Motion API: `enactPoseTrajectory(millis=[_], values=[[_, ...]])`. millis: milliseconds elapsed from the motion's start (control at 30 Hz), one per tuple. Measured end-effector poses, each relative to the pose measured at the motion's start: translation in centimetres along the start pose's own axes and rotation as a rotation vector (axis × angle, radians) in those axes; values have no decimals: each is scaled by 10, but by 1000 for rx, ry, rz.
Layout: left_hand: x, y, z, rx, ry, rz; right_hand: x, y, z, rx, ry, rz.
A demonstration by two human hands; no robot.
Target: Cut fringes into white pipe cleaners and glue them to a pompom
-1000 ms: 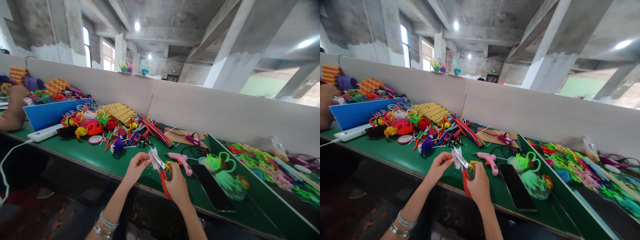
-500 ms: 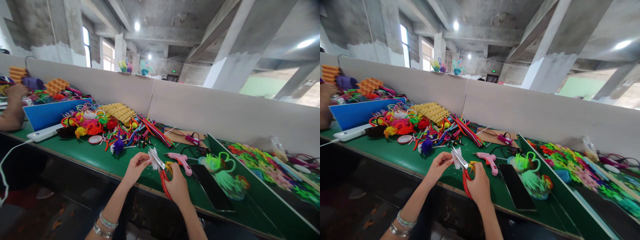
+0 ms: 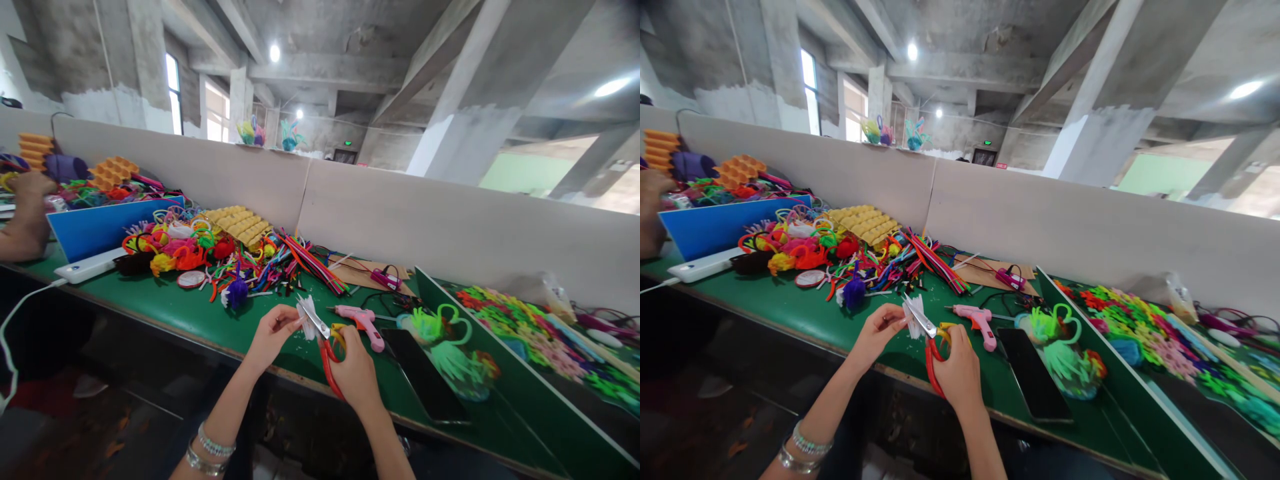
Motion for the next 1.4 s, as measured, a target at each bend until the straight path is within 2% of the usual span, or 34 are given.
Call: enactPoseTrajectory(millis=[1000, 1400], values=[[1, 1, -1, -2, -50, -8, -3, 0, -2, 16, 18, -33], [-1, 3, -3, -7, -24, -23, -2, 1, -1, 47, -2, -96]])
Point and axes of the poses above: each hand's wrist, its own y-axis towards the middle knuckle, its own x-axis out of the palm, z = x × y, the point moved 4 cm from there along y, towards the middle knuckle, and after that the axes turned 2 degrees about y, right-handed, at the moved point
